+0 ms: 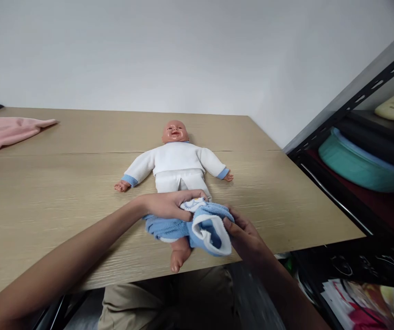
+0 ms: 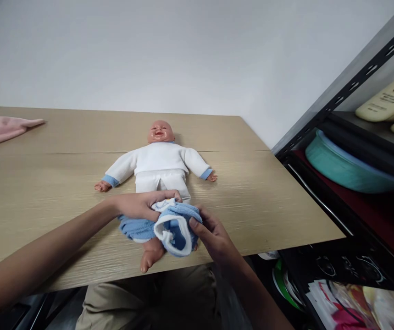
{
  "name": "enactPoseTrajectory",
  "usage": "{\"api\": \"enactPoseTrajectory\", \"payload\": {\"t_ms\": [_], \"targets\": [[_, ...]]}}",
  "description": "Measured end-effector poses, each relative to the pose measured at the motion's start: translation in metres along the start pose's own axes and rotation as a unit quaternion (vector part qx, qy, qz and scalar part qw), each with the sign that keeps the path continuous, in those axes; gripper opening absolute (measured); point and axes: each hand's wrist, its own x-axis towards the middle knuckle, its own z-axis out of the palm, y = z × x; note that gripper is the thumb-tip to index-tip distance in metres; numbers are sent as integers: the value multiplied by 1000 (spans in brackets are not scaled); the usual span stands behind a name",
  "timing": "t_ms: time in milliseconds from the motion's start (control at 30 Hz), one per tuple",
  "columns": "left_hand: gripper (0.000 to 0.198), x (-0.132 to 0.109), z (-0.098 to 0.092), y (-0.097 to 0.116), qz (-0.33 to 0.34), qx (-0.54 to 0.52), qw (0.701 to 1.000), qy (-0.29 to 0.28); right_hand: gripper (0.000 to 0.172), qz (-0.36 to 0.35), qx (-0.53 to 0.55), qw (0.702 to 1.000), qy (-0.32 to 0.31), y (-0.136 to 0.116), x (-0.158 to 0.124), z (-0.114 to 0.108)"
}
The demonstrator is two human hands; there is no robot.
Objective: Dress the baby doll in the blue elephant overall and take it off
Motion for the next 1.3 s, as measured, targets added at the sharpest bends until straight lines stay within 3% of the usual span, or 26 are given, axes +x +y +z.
{"api": "enactPoseTrajectory", "payload": {"t_ms": [100, 300, 433, 600, 733, 867, 933, 1033, 1167, 1300], "targets": [[62, 1, -2, 1, -33, -23, 999, -7, 53, 3, 5, 1000, -6, 5, 1, -1], [52, -5, -3, 8, -59, 16, 998, 13, 39, -5, -41, 999, -5, -7, -4, -1], [49, -12, -5, 7, -21, -68, 995, 69, 45, 25, -77, 993, -83, -16, -5, 1], [47, -13, -6, 10, 31, -77, 996, 12, 69, 25, -41, 982, -184, -25, -1, 10], [46, -11, -8, 14, 24, -7, 1000, -15, 73, -28, 24, 991, -125, -17, 5, 11], [36, -13, -8, 17, -9, -21, 1000, -10, 64, -43, 25, 995, -90, -9, 8, 7], [33, -16, -7, 17, -6, -56, 998, 35, 61, -23, 1, 995, -95, -12, 8, 7], [35, -18, -7, 14, -7, -134, 986, 94, 68, 9, -23, 988, -153, -22, 8, 10], [39, -18, -10, 11, -13, -114, 990, 86, 82, 49, -14, 978, -201, -27, 10, 11], [39, -17, -13, 16, -40, -17, 997, 60, 71, 30, 52, 987, -152, -15, 12, 9]]}}
